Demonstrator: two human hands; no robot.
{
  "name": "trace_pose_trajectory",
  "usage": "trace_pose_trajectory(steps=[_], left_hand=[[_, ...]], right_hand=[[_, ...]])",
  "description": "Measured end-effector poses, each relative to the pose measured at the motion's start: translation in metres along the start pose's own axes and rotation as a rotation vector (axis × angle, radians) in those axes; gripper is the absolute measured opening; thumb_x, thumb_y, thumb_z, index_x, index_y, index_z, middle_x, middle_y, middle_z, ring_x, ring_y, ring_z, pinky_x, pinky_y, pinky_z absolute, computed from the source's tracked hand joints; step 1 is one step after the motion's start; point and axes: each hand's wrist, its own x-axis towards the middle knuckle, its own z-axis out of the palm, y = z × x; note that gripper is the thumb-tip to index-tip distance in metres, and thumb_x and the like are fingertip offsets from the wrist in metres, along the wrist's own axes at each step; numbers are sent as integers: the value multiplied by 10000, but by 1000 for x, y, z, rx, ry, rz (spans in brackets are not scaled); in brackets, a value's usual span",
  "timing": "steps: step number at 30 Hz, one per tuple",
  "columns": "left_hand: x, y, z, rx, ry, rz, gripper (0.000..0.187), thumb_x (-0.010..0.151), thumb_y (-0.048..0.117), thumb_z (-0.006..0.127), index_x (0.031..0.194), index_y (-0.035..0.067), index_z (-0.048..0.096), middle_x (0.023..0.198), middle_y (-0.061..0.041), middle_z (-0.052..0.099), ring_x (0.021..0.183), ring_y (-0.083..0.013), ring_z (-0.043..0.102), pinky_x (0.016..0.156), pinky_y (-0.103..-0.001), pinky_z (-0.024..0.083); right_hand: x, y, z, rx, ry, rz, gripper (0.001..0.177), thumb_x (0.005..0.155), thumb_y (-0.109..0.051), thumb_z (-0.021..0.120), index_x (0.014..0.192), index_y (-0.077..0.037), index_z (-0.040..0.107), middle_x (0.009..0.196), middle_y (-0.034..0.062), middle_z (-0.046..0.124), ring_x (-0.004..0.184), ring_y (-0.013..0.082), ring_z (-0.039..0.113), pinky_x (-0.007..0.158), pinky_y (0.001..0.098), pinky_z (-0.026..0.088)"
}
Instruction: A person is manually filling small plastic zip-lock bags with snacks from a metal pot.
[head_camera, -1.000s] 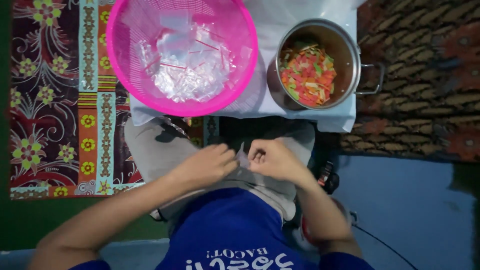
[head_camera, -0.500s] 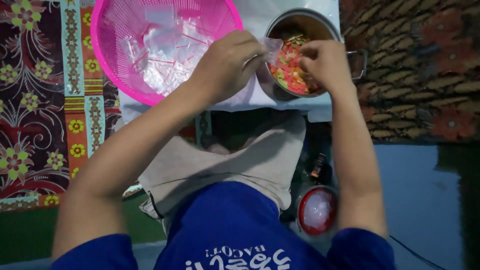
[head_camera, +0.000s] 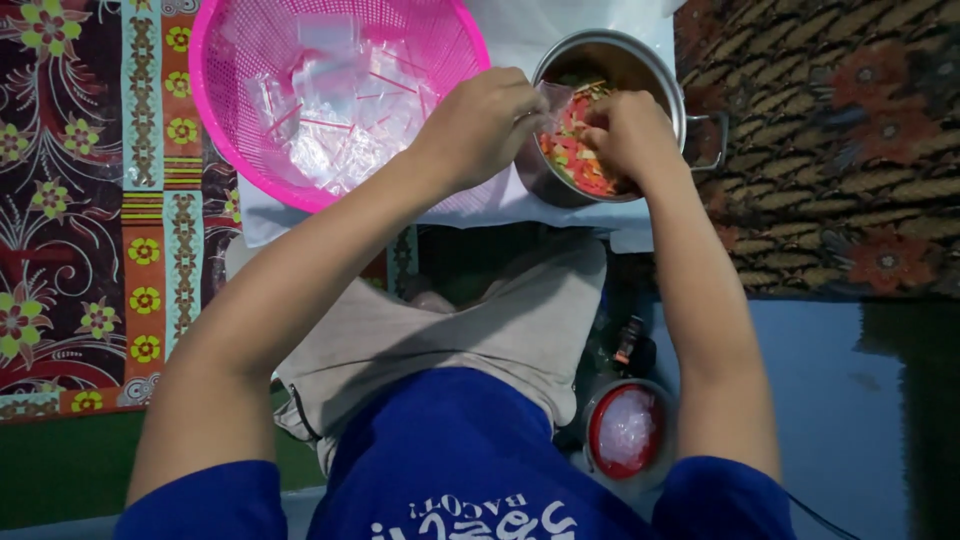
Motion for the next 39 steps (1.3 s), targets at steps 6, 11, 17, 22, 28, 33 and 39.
trace_pose_trajectory(steps=[6, 11, 17, 22, 28, 33, 39], left_hand=[[0, -2, 1, 6, -8, -18, 38, 905, 58, 717, 905, 20, 713, 916, -98, 666, 811, -277, 621, 739, -393, 524], [0, -6, 8, -11, -16, -37, 39, 903, 72, 715, 898, 36, 704, 929, -98, 657, 840, -288, 621, 746, -406, 524], [1, -5, 12, 39, -37, -61, 114, 943, 128, 716, 889, 30, 741, 942, -92, 641, 855, -257, 603, 758, -372, 524], [0, -8, 22, 39, -59, -70, 157, 969, 146, 685, 886, 27, 746, 948, -93, 632, 840, -251, 589, 734, -364, 520], [-3, -7, 20, 61, -84, -70, 147, 957, 116, 668, 951, 23, 781, 971, -118, 642, 853, -300, 606, 745, -399, 523], [-3, -8, 20, 54, -103, -82, 148, 958, 129, 663, 934, 31, 771, 965, -104, 642, 852, -290, 603, 736, -389, 520], [-4, -6, 18, 71, -102, -76, 132, 944, 113, 677, 937, 29, 779, 962, -97, 656, 832, -272, 612, 711, -380, 528]], right_hand=[[1, 6, 5, 88, 58, -34, 182, 885, -104, 733, 1017, 8, 788, 963, 191, 755, 755, 394, 678, 740, 454, 539], [4, 16, 9, 188, 25, -2, 177, 939, -124, 692, 1011, 15, 775, 866, 158, 746, 667, 326, 658, 684, 416, 539], [-1, 2, -13, 581, -64, 235, 164, 985, -180, 702, 1018, -27, 753, 776, 45, 687, 617, 123, 607, 572, 250, 522], [0, 17, -4, 285, 14, 67, 224, 946, -204, 708, 1040, -13, 777, 879, 141, 746, 719, 271, 679, 723, 382, 570], [0, 17, 1, 201, -118, 26, 254, 798, -51, 759, 1045, 6, 772, 921, 130, 758, 718, 278, 688, 729, 385, 565], [2, 9, -1, 119, -109, 34, 279, 794, -43, 807, 1069, -3, 786, 919, 164, 765, 706, 318, 706, 719, 425, 579], [2, 2, -4, 77, -140, 69, 128, 826, -82, 782, 936, -21, 758, 859, 139, 743, 705, 319, 680, 733, 443, 551]])
